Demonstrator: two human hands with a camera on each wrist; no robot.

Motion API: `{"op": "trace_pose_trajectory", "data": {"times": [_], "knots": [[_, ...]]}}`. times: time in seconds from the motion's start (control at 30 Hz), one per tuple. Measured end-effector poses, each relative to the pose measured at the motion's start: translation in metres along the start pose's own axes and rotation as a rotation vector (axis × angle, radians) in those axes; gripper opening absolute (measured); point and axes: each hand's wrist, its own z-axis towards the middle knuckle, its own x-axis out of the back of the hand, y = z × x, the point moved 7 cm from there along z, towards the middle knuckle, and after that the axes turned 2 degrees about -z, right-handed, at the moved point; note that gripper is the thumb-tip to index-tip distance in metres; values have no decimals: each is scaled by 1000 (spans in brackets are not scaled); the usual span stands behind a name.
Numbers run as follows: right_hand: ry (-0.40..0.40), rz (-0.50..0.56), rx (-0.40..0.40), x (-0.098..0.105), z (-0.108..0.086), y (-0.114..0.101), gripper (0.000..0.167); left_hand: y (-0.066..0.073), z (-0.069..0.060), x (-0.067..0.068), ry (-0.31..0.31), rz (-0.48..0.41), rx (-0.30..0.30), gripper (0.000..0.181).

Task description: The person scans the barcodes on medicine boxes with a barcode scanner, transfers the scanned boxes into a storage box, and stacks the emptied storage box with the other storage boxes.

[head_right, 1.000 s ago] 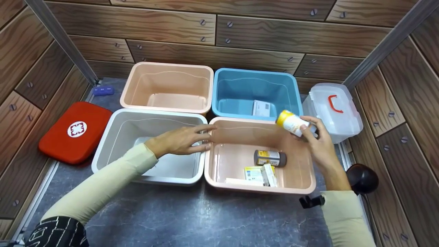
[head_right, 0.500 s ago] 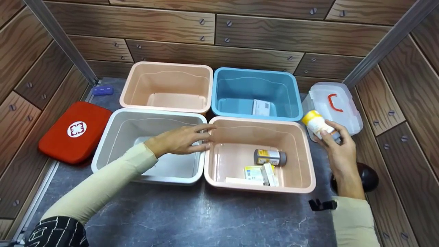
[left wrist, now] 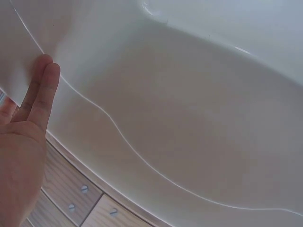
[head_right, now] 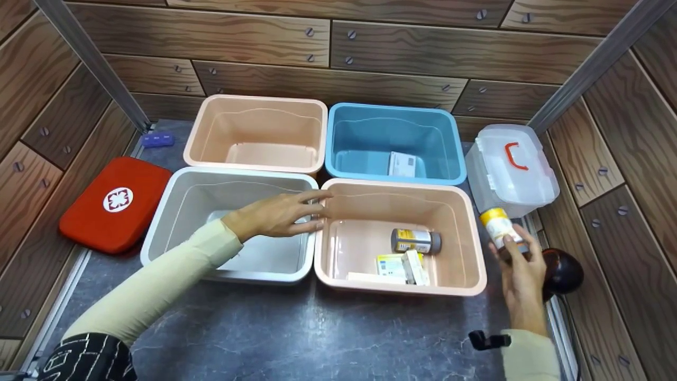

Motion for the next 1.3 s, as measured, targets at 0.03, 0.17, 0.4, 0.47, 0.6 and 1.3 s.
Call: {"op": "trace_pose_trajectory", "data": {"times": [0.03, 0.17, 0.4, 0.47, 0.6, 1.3], "knots": [[26, -13, -10, 4, -2, 3, 35, 0, 0, 0, 3, 2, -2, 46], [89, -42, -39, 17, -8, 16, 30, 1, -1, 1, 6, 5, -6, 44], [127, 40, -61, 28, -15, 34, 24, 1, 0, 0, -4, 15, 2, 43], [157, 111, -60, 31, -16, 37, 25, 2, 0, 0, 5, 15, -9, 42], [210, 241, -60, 39, -17, 42, 26, 3, 1, 1, 17, 10, -27, 41], [431, 314, 78, 68, -26, 50, 38, 2, 1, 1, -16, 14, 2, 43]]}}
